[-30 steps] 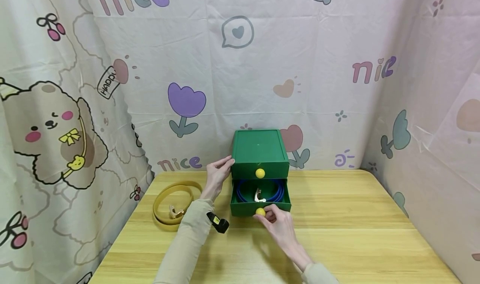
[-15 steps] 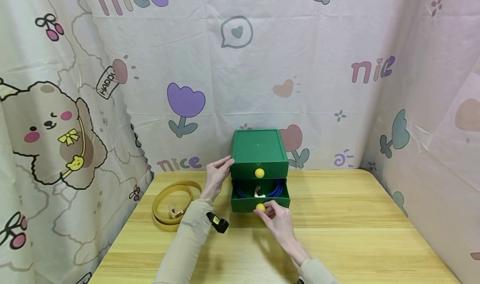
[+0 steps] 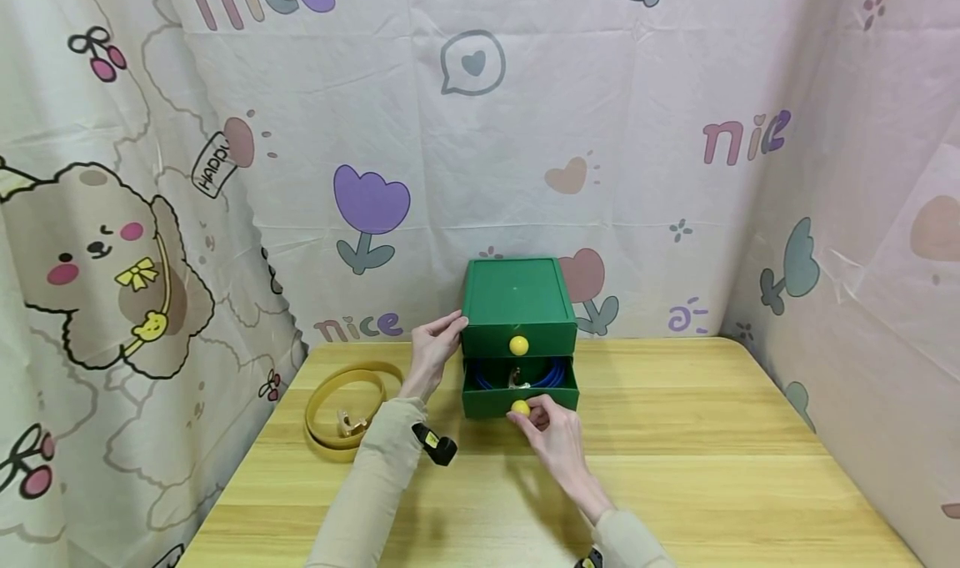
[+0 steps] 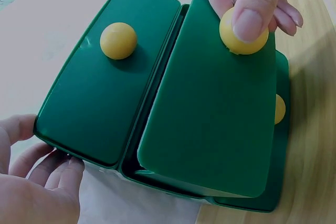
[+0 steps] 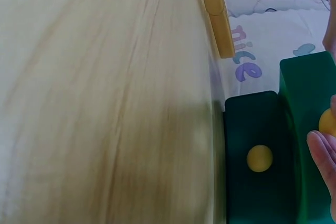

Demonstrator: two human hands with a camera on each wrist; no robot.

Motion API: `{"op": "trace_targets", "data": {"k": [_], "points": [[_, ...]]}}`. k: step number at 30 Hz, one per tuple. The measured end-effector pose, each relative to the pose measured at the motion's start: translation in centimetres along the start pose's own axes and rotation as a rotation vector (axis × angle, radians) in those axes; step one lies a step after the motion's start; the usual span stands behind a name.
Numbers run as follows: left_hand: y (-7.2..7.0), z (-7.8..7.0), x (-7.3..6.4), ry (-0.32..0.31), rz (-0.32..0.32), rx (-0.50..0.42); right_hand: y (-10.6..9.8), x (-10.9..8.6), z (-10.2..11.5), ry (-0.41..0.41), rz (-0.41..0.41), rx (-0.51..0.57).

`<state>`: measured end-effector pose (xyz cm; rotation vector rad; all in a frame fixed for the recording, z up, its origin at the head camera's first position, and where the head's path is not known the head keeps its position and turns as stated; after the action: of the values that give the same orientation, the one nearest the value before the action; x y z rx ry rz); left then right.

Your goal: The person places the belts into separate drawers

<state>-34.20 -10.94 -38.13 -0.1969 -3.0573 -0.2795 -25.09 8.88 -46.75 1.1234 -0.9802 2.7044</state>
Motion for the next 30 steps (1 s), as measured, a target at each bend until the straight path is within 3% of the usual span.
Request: {"op": "trace_targets", "data": {"k": [30], "points": [[0.1, -0.1, 0.0, -0.004, -0.002, -0.009, 0.7, 1.2, -1.0, 0.028, -0.029, -0.002]]}}
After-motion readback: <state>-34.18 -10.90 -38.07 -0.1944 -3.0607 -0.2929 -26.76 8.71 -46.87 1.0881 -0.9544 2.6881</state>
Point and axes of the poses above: each hand's wrist, its own x-axis towards the middle knuckle, its own y-axis out of the palm, z = x × y, the point moved 3 cm from there along x, towards the middle knuckle, and after that the axes turned 14 degrees about z, right-handed, at the moved point
